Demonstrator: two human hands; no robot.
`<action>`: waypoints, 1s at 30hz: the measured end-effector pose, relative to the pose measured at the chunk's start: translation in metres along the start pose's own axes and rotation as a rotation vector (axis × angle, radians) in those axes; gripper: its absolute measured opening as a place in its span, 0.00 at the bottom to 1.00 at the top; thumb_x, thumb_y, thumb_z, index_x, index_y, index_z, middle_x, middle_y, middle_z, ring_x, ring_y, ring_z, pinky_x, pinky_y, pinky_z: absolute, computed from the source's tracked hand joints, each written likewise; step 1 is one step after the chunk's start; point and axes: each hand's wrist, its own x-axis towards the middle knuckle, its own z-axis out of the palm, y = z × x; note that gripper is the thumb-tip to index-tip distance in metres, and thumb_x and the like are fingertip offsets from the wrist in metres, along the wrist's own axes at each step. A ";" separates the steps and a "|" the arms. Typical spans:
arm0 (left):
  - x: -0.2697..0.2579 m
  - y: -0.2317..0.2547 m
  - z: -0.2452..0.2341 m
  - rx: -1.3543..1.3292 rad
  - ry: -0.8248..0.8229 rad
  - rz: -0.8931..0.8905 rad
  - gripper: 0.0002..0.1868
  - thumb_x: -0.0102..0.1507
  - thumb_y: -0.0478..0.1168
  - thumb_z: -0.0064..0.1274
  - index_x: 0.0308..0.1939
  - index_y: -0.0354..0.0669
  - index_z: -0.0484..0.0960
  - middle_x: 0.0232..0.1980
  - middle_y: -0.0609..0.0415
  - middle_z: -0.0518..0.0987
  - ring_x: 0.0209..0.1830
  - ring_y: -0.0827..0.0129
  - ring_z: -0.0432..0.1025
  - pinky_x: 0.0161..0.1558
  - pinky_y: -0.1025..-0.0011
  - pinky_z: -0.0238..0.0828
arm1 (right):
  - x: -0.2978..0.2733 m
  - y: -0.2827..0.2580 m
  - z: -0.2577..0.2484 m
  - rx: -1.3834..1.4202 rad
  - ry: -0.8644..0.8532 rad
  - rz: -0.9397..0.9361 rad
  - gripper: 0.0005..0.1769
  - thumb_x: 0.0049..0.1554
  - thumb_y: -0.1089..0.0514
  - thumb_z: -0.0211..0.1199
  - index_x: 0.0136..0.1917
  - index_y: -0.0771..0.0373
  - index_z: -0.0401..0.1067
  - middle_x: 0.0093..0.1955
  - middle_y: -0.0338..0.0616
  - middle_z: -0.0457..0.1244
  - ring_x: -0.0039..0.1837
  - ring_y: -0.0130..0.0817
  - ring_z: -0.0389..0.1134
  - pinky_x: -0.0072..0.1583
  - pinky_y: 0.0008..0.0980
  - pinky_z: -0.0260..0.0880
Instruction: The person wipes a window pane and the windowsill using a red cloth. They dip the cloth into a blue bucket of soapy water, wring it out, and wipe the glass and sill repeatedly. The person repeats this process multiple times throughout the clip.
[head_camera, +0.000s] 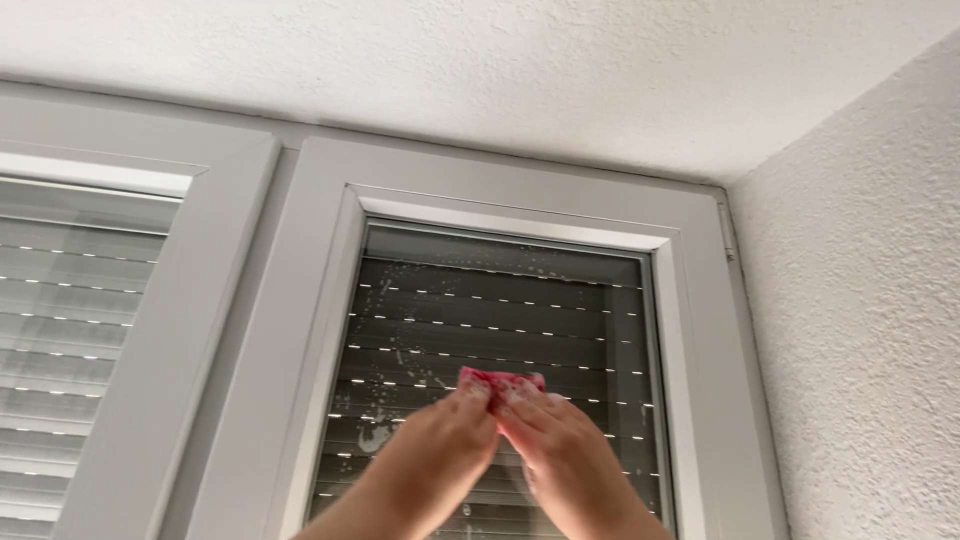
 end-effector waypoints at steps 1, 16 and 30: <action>0.001 -0.002 0.010 0.002 -0.002 -0.003 0.22 0.57 0.28 0.61 0.56 0.29 0.79 0.53 0.37 0.81 0.50 0.55 0.79 0.55 0.62 0.78 | -0.001 0.003 0.001 0.003 0.001 -0.002 0.36 0.46 0.75 0.63 0.69 0.65 0.69 0.70 0.52 0.65 0.71 0.46 0.65 0.71 0.44 0.63; 0.003 -0.057 -0.016 -0.036 -0.015 -0.280 0.15 0.55 0.23 0.53 0.44 0.40 0.80 0.46 0.50 0.78 0.46 0.56 0.75 0.35 0.57 0.78 | 0.060 -0.014 0.039 -0.043 0.119 0.204 0.27 0.47 0.76 0.62 0.59 0.61 0.76 0.64 0.48 0.69 0.67 0.48 0.69 0.66 0.48 0.68; -0.004 0.002 0.005 0.222 -0.095 0.023 0.13 0.60 0.30 0.62 0.48 0.31 0.82 0.46 0.40 0.82 0.40 0.60 0.79 0.43 0.66 0.82 | -0.005 -0.031 0.001 -0.080 -0.012 0.222 0.29 0.51 0.73 0.63 0.65 0.60 0.70 0.55 0.45 0.65 0.58 0.47 0.67 0.58 0.43 0.76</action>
